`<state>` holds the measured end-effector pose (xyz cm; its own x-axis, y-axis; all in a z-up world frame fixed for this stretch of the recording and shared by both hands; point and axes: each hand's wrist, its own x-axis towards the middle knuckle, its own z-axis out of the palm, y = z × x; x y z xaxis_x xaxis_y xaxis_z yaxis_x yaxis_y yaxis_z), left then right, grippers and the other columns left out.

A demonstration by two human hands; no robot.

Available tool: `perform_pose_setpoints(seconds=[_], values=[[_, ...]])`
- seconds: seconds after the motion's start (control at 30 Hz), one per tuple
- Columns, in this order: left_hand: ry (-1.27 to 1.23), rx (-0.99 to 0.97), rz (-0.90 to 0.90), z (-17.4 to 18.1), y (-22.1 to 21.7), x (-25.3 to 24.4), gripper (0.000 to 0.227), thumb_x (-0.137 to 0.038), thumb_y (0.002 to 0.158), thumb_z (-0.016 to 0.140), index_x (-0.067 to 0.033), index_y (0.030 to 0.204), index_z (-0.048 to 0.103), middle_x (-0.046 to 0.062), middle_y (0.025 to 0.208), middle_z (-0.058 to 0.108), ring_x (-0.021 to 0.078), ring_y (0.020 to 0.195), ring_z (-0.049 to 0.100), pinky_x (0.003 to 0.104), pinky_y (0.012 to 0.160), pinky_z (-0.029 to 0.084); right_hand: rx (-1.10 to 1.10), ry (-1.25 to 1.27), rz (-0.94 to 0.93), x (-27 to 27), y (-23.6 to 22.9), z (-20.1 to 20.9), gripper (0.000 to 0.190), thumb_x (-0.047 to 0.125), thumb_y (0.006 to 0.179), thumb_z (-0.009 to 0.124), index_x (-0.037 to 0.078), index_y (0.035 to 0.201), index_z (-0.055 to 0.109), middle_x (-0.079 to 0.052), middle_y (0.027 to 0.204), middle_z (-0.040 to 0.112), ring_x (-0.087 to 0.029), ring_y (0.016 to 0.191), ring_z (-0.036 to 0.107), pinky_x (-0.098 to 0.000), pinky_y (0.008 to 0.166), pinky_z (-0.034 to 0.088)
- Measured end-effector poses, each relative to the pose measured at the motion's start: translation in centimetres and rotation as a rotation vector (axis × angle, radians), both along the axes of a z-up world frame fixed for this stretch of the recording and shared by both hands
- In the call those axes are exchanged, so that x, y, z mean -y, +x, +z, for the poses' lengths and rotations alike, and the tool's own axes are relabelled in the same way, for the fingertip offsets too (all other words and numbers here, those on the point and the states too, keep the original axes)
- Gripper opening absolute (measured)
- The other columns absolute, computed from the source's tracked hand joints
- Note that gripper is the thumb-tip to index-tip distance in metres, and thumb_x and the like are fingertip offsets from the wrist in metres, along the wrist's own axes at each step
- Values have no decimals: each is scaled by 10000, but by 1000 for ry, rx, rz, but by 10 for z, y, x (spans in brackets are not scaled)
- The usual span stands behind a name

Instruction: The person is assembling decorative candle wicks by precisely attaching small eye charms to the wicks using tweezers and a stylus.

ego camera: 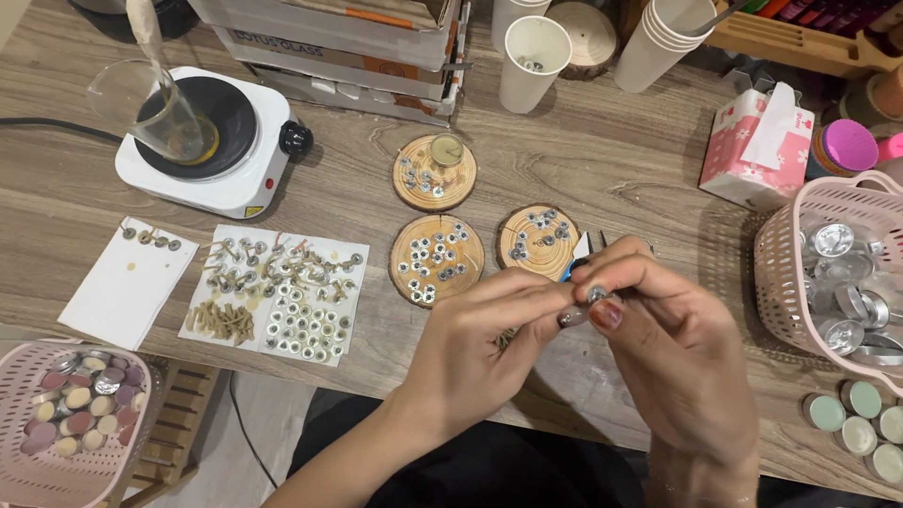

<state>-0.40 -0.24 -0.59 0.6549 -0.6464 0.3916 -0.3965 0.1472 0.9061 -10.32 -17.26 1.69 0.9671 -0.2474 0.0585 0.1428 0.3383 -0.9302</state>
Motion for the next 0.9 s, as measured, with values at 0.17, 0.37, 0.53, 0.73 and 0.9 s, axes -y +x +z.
perform_pose_setpoints(seconds=[0.17, 0.37, 0.53, 0.73, 0.9], values=[[-7, -11, 20, -2, -2, 2, 202, -31, 980, 680, -34, 1174, 738, 82, 1090, 756, 172, 916, 763, 274, 754, 605, -9, -10, -3, 2, 0, -1, 151, -61, 1035, 584, -135, 1154, 639, -171, 1168, 586, -224, 1116, 582, -358, 992, 477], [23, 34, 22, 0, -1, 1, 212, -44, 982, 687, -48, 1187, 743, 74, 1080, 759, 163, 895, 759, 269, 720, 605, -35, -105, -6, 11, -3, -4, 182, -64, 999, 607, -135, 1158, 661, -182, 1167, 606, -229, 1111, 596, -354, 978, 492], [52, 29, -6, 3, 0, -1, 256, -38, 968, 688, -56, 1220, 728, 66, 1079, 756, 145, 890, 756, 250, 705, 615, -41, -262, -20, 7, -3, 10, 280, -90, 918, 640, -123, 1193, 677, -188, 1204, 617, -233, 1140, 610, -326, 980, 501], [59, -40, -65, 9, -1, -2, 231, -56, 977, 713, -51, 1207, 737, 54, 1053, 764, 132, 865, 750, 248, 692, 596, -76, -367, -53, 11, -7, 12, 297, -115, 877, 659, -114, 1173, 679, -188, 1202, 637, -231, 1126, 630, -320, 937, 525], [4, -239, -211, 10, -1, -5, 213, -31, 1000, 676, -26, 1209, 719, 70, 1098, 751, 137, 926, 778, 230, 775, 659, -78, -389, 6, 20, -9, 13, 269, -100, 870, 671, -114, 1138, 694, -186, 1173, 646, -228, 1102, 636, -317, 917, 530]])
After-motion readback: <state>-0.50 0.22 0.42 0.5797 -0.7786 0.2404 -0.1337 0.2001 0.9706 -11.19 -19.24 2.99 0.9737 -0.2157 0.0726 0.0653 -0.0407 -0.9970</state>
